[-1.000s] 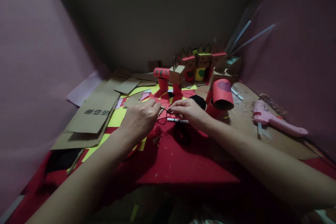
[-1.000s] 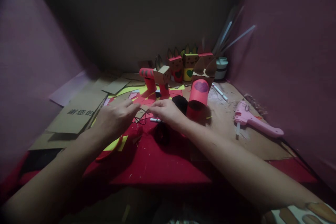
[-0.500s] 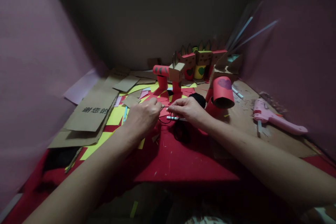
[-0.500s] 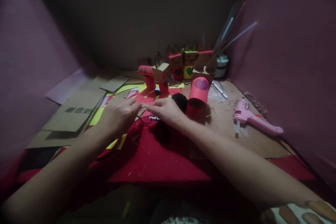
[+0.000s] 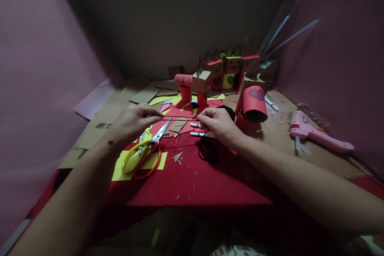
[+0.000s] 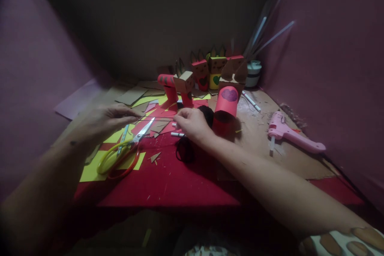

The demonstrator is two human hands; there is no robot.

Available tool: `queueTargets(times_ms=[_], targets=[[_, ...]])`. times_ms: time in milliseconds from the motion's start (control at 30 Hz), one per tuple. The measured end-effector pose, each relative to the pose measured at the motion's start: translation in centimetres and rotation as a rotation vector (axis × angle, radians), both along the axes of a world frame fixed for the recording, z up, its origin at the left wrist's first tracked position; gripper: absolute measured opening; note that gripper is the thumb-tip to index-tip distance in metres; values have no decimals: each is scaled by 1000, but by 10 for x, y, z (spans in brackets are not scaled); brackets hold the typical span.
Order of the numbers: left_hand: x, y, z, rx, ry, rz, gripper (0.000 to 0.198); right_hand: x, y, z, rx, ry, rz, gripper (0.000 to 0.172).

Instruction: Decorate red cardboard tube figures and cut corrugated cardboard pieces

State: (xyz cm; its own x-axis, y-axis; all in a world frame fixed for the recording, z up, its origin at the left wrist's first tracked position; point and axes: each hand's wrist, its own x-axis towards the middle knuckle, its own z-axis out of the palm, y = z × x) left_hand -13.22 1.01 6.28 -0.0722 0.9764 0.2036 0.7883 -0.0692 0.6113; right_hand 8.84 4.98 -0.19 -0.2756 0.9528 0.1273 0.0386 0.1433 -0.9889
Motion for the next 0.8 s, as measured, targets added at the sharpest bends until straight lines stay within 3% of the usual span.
queueTargets(times_ms=[67, 167, 267, 367, 533, 800], targets=[[5, -1, -1, 35, -43, 58, 6, 2, -1, 3, -2, 35, -6, 20], [9, 3, -8, 35, -358, 74, 4, 3, -4, 6, 2, 81, -12, 19], [11, 10, -17, 5, -709, -37, 5, 3, -6, 7, 39, 87, -24, 18], [13, 17, -22, 11, -824, -117, 8, 4, -6, 5, 81, 101, -33, 17], [13, 18, -19, 88, -631, -100, 12, 7, 0, 2, 155, 71, -68, 18], [-1, 3, 14, 293, 20, -25, 10, 6, 8, -3, 213, -3, 1, 18]])
